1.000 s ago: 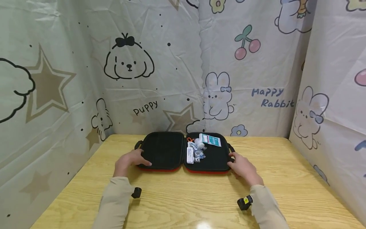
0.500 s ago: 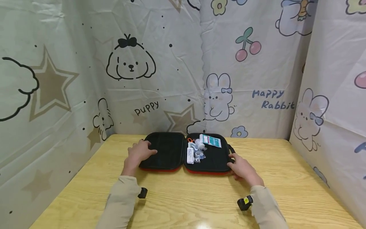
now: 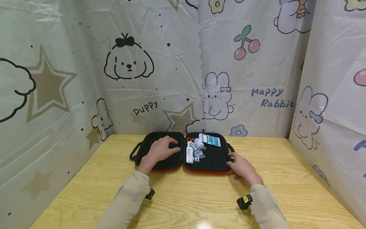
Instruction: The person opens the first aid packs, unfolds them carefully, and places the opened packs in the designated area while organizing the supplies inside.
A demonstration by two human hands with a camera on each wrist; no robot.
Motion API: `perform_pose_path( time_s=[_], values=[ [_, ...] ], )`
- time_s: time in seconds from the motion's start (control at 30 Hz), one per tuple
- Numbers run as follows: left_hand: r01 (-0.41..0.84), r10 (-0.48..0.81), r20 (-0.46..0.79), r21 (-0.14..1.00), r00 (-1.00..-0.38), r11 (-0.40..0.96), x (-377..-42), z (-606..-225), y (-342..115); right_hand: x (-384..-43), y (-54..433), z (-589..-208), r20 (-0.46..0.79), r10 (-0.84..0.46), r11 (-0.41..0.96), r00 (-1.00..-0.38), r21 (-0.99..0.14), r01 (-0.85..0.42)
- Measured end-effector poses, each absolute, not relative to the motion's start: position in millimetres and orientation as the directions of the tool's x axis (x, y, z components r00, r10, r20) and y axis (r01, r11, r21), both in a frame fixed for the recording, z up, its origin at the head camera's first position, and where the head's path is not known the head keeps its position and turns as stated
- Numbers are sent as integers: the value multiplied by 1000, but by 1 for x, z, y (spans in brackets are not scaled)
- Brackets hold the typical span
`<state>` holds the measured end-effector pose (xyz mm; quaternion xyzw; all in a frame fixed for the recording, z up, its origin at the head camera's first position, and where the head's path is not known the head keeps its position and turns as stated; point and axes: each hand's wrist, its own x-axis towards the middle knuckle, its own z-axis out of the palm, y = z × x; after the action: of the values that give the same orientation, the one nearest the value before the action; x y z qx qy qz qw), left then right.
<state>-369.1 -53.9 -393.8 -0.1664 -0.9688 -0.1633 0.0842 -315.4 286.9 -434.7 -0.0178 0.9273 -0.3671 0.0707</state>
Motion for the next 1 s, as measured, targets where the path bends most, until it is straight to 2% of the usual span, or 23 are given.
perform_pose_path(
  time_s=[0.53, 1.0],
  values=[
    [479, 462, 190, 55, -866, 876, -367, -428, -19, -315, 280, -434, -133, -91, 729, -987, -684, 24],
    [479, 468, 114, 102, -876, 872, -371, -431, -5, -313, 283, -435, -118, -102, 719, -988, -695, 9]
  ],
)
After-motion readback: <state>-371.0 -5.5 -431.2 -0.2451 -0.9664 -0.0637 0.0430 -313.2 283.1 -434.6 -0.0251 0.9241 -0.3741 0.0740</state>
